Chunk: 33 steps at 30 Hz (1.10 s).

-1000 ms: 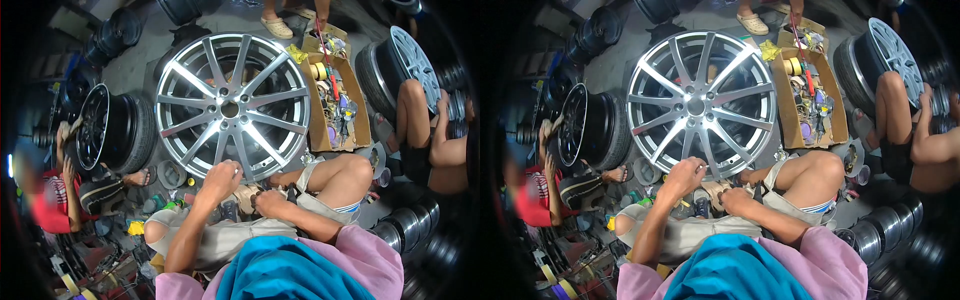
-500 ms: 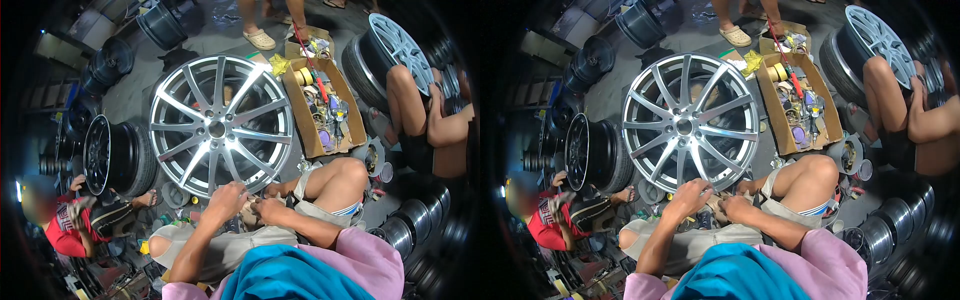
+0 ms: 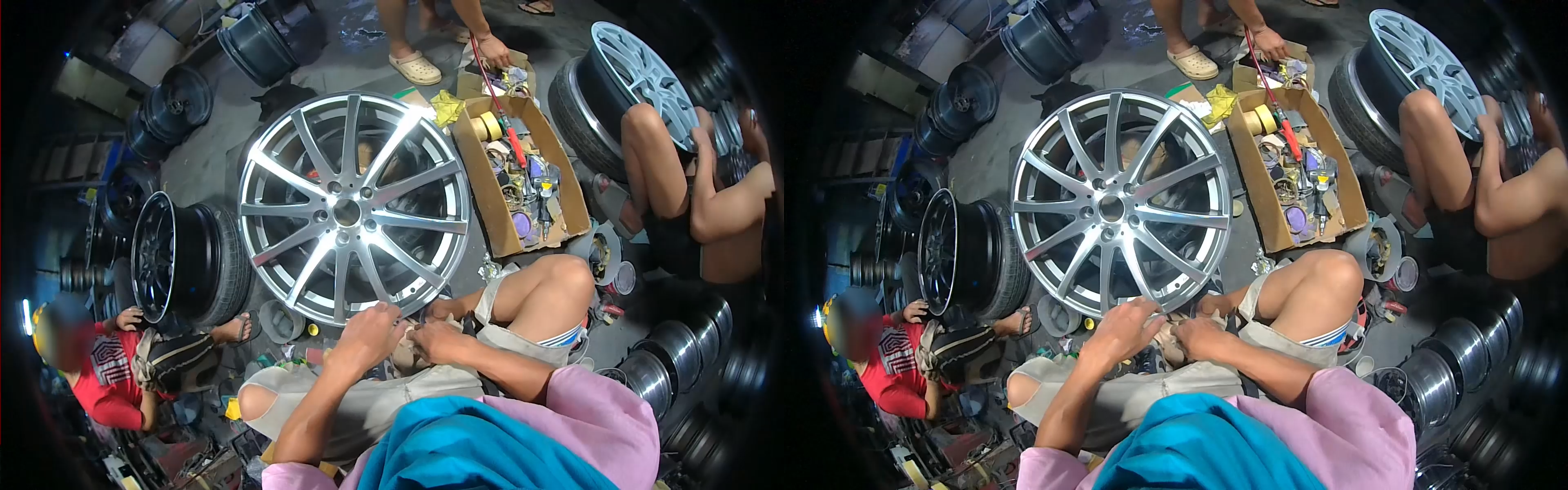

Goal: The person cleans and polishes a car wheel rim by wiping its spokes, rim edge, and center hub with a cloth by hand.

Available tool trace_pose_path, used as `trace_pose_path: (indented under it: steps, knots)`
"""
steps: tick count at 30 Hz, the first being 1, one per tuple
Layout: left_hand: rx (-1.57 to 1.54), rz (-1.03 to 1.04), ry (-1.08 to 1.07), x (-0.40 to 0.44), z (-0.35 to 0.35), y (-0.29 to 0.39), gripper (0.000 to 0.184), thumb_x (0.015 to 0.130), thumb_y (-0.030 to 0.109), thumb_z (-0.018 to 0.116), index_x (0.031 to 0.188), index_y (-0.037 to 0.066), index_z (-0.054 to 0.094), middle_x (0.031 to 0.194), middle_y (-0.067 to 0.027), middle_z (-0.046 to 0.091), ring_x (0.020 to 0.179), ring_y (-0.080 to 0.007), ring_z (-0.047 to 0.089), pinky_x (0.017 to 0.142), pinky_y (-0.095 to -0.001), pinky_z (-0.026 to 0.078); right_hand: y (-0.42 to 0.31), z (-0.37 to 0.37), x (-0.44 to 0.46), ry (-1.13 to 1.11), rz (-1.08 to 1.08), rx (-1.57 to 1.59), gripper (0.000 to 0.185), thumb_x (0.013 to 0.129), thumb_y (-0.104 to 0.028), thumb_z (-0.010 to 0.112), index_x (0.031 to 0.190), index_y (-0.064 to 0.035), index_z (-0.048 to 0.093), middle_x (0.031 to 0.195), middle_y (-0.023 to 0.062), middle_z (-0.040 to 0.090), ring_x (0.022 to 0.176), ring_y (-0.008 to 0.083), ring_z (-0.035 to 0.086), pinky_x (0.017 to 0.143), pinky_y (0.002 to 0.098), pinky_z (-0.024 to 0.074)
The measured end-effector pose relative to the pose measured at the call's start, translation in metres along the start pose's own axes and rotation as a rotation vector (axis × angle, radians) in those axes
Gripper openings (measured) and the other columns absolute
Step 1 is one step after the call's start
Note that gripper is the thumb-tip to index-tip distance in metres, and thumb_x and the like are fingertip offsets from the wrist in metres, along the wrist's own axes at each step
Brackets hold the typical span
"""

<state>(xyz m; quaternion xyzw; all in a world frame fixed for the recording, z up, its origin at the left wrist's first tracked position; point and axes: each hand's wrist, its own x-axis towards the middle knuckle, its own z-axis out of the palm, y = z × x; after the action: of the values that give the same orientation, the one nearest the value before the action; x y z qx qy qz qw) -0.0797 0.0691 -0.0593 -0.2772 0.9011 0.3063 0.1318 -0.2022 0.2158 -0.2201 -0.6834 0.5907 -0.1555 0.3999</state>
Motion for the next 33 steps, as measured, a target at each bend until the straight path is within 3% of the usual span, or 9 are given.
trace_pose_path:
  steps: [8,11,12,13,15,22,26,29,33]
  knots:
    - [-0.148,0.131,0.034,0.002,-0.017,-0.014,0.025,0.097,0.022,0.067,0.108,0.001,0.073,0.105,-0.0228,0.072,0.095,-0.0415,0.070,0.087,-0.0481,0.056,-0.012,-0.017,-0.001,-0.056,0.124,-0.042,0.021,0.084,-0.015,0.067,0.098,-0.0014,0.073,0.096,0.0243,0.075,0.094,0.0434,0.073,0.083,0.0537,0.0574]
    - [0.102,0.074,0.231,0.031,-0.097,-0.025,0.023,0.097,0.019,0.066,0.108,0.000,0.071,0.102,-0.0236,0.070,0.093,-0.0412,0.070,0.083,-0.0483,0.055,-0.015,-0.022,-0.002,-0.060,0.135,-0.048,0.023,0.086,-0.019,0.066,0.098,-0.0021,0.075,0.097,0.0247,0.075,0.096,0.0430,0.073,0.085,0.0539,0.0574]
    - [0.225,0.154,0.483,0.076,-0.138,-0.065,0.023,0.097,0.017,0.063,0.112,0.001,0.069,0.102,-0.0225,0.070,0.097,-0.0419,0.069,0.085,-0.0481,0.054,-0.021,-0.024,0.003,-0.074,0.138,-0.027,0.024,0.086,-0.021,0.065,0.099,-0.0025,0.075,0.098,0.0246,0.075,0.097,0.0428,0.073,0.086,0.0540,0.0575]
    - [0.288,0.091,0.457,0.093,-0.164,-0.063,0.025,0.099,0.015,0.059,0.119,0.002,0.066,0.112,-0.0207,0.069,0.101,-0.0423,0.068,0.087,-0.0480,0.054,-0.021,-0.023,0.004,-0.061,0.126,-0.031,0.025,0.086,-0.019,0.066,0.102,-0.0030,0.076,0.098,0.0239,0.075,0.098,0.0425,0.073,0.087,0.0540,0.0575]
    - [0.479,0.295,0.489,0.132,-0.191,-0.090,0.028,0.102,0.018,0.055,0.125,0.006,0.064,0.133,-0.0157,0.063,0.104,-0.0396,0.069,0.088,-0.0487,0.055,-0.022,-0.022,0.007,-0.029,0.127,-0.019,0.024,0.085,-0.019,0.066,0.101,-0.0033,0.075,0.098,0.0235,0.075,0.097,0.0424,0.073,0.086,0.0540,0.0576]
    - [0.782,0.108,0.407,0.193,-0.212,-0.112,0.037,0.106,0.029,0.050,0.135,0.009,0.062,0.149,-0.0145,0.056,0.099,-0.0383,0.073,0.086,-0.0480,0.059,-0.005,-0.011,0.009,0.053,0.103,-0.028,0.023,0.082,-0.017,0.070,0.100,-0.0034,0.074,0.098,0.0224,0.075,0.095,0.0410,0.074,0.082,0.0526,0.0584]
    - [0.786,0.118,0.473,0.207,-0.207,-0.106,0.037,0.105,0.032,0.050,0.127,0.007,0.068,0.134,-0.0173,0.067,0.098,-0.0383,0.073,0.086,-0.0468,0.060,-0.014,-0.014,0.008,-0.010,0.130,-0.039,0.020,0.083,-0.017,0.070,0.097,-0.0025,0.074,0.098,0.0219,0.075,0.096,0.0404,0.074,0.082,0.0523,0.0585]
    - [-0.020,-0.214,0.104,0.205,-0.213,-0.060,0.037,0.100,0.033,0.058,0.108,0.002,0.076,0.091,-0.0188,0.077,0.094,-0.0364,0.075,0.083,-0.0433,0.059,-0.020,-0.027,0.006,-0.020,0.132,-0.042,0.019,0.083,-0.017,0.069,0.096,-0.0022,0.074,0.096,0.0215,0.075,0.095,0.0402,0.074,0.082,0.0520,0.0588]
    - [0.338,0.161,0.469,0.207,-0.214,-0.102,0.033,0.097,0.027,0.062,0.117,0.005,0.075,0.114,-0.0180,0.075,0.104,-0.0341,0.073,0.097,-0.0440,0.054,-0.010,-0.016,0.006,0.032,0.103,-0.065,0.019,0.084,-0.016,0.069,0.095,-0.0020,0.074,0.093,0.0214,0.075,0.092,0.0410,0.075,0.080,0.0518,0.0594]
